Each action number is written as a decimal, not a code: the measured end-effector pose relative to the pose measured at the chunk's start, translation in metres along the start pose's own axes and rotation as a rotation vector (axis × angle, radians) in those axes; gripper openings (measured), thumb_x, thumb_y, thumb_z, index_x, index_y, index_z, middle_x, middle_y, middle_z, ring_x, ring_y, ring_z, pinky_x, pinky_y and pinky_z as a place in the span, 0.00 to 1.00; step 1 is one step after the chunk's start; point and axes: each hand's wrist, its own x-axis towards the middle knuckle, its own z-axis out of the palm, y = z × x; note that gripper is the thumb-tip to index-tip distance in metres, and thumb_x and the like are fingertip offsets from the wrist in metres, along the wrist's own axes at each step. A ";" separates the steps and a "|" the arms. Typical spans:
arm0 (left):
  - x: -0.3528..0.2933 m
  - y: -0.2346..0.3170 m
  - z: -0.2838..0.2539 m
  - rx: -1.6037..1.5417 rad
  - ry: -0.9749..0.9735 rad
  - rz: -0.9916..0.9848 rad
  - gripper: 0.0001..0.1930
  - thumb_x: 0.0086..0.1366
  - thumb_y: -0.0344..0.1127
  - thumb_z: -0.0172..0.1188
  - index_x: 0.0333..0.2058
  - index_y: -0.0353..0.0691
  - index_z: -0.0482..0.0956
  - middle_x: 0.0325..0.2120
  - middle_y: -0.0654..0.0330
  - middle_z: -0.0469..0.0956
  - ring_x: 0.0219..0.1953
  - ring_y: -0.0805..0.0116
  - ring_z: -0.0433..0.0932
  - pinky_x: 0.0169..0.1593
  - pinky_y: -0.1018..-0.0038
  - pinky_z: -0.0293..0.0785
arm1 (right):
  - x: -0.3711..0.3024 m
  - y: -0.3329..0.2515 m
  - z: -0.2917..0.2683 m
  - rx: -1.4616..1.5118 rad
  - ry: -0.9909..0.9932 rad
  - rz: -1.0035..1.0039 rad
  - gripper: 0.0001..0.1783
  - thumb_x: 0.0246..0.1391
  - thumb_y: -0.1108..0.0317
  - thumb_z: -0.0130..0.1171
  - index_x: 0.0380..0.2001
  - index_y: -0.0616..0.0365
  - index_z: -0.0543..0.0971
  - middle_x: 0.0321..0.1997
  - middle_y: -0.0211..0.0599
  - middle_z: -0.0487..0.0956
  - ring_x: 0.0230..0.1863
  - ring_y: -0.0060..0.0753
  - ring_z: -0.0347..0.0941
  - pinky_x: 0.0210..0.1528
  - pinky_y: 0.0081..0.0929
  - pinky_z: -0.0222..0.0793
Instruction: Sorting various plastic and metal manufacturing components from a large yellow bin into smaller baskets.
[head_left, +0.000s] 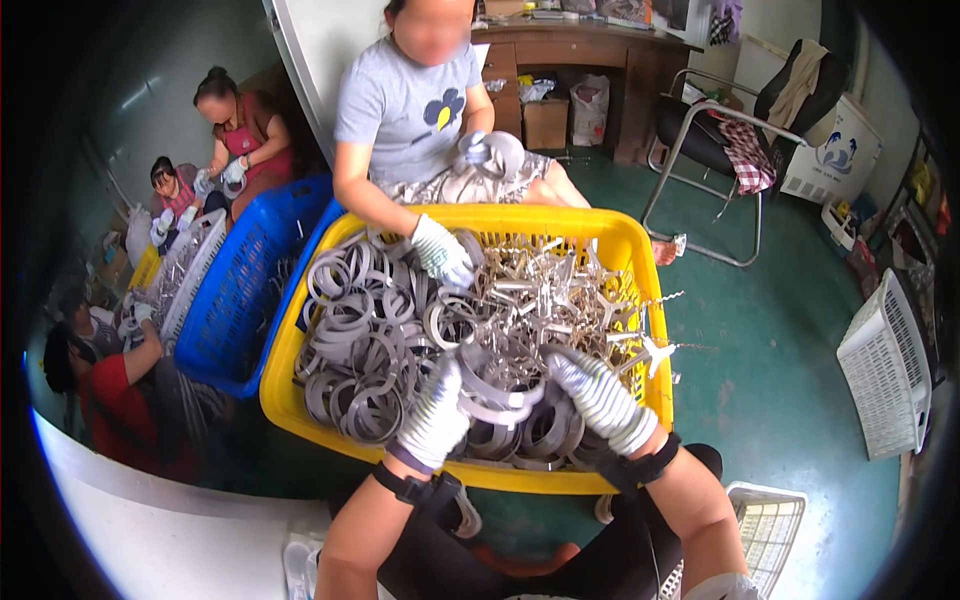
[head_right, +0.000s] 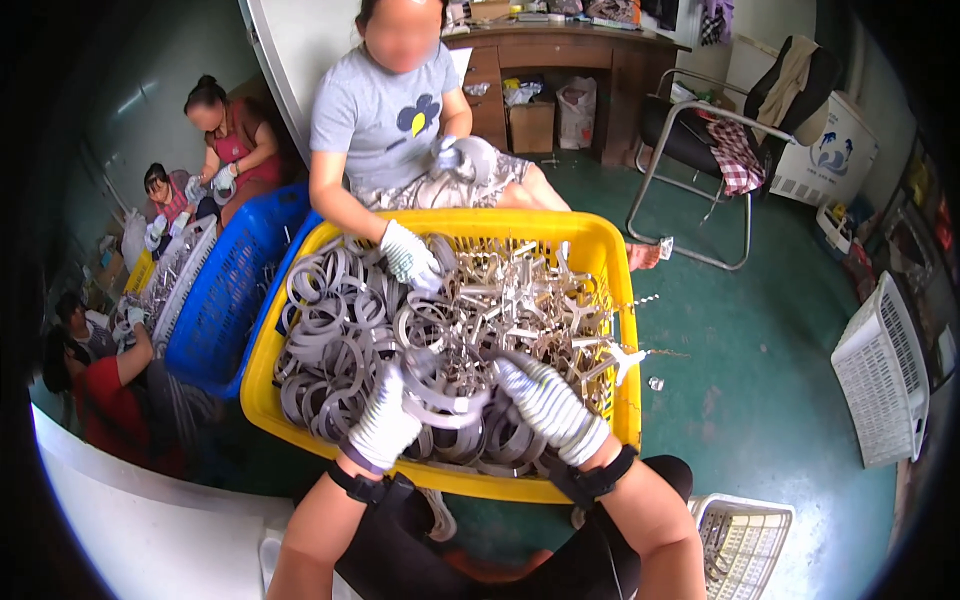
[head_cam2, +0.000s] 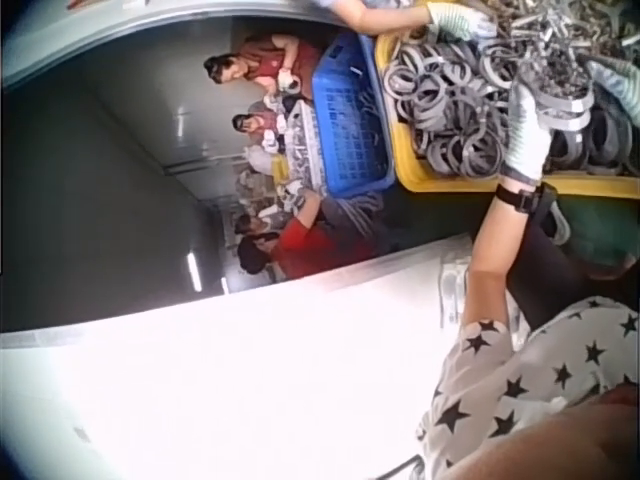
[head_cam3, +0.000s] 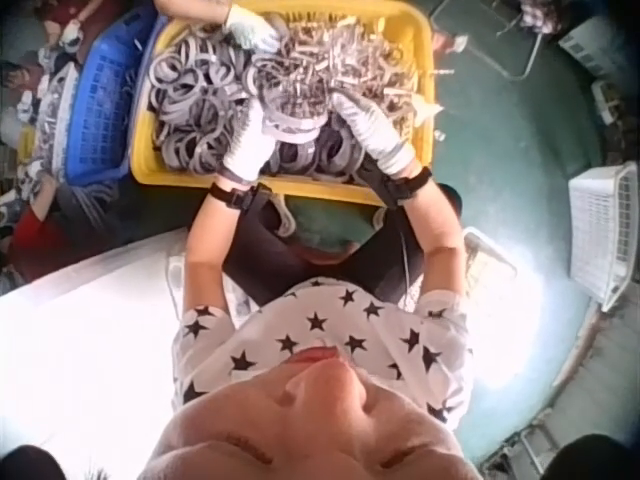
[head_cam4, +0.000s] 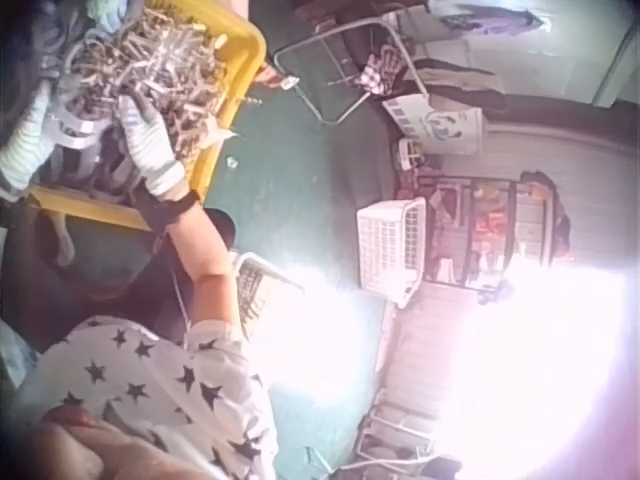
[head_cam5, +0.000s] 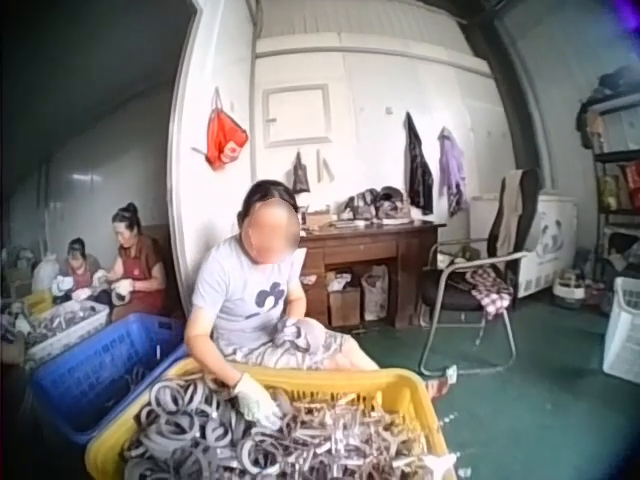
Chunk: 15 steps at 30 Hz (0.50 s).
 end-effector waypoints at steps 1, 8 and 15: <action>0.002 0.006 -0.004 0.009 0.037 0.027 0.38 0.60 0.65 0.60 0.61 0.45 0.66 0.56 0.60 0.71 0.58 0.63 0.70 0.62 0.62 0.67 | 0.007 0.009 -0.012 -0.243 0.061 -0.167 0.20 0.63 0.59 0.57 0.52 0.63 0.77 0.30 0.28 0.79 0.31 0.22 0.73 0.35 0.22 0.70; 0.005 0.021 -0.014 0.030 0.103 0.117 0.38 0.60 0.68 0.57 0.57 0.44 0.63 0.53 0.56 0.68 0.58 0.58 0.68 0.61 0.52 0.68 | 0.012 0.040 -0.023 -1.346 -0.260 -0.179 0.08 0.51 0.65 0.59 0.33 0.53 0.83 0.40 0.44 0.78 0.43 0.50 0.77 0.45 0.41 0.73; 0.005 0.021 -0.016 0.048 0.056 0.059 0.37 0.63 0.68 0.54 0.56 0.40 0.67 0.55 0.49 0.71 0.60 0.56 0.67 0.64 0.56 0.64 | 0.034 0.066 -0.021 -1.864 -0.566 -0.233 0.10 0.51 0.67 0.58 0.38 0.51 0.83 0.39 0.43 0.79 0.43 0.48 0.79 0.43 0.40 0.74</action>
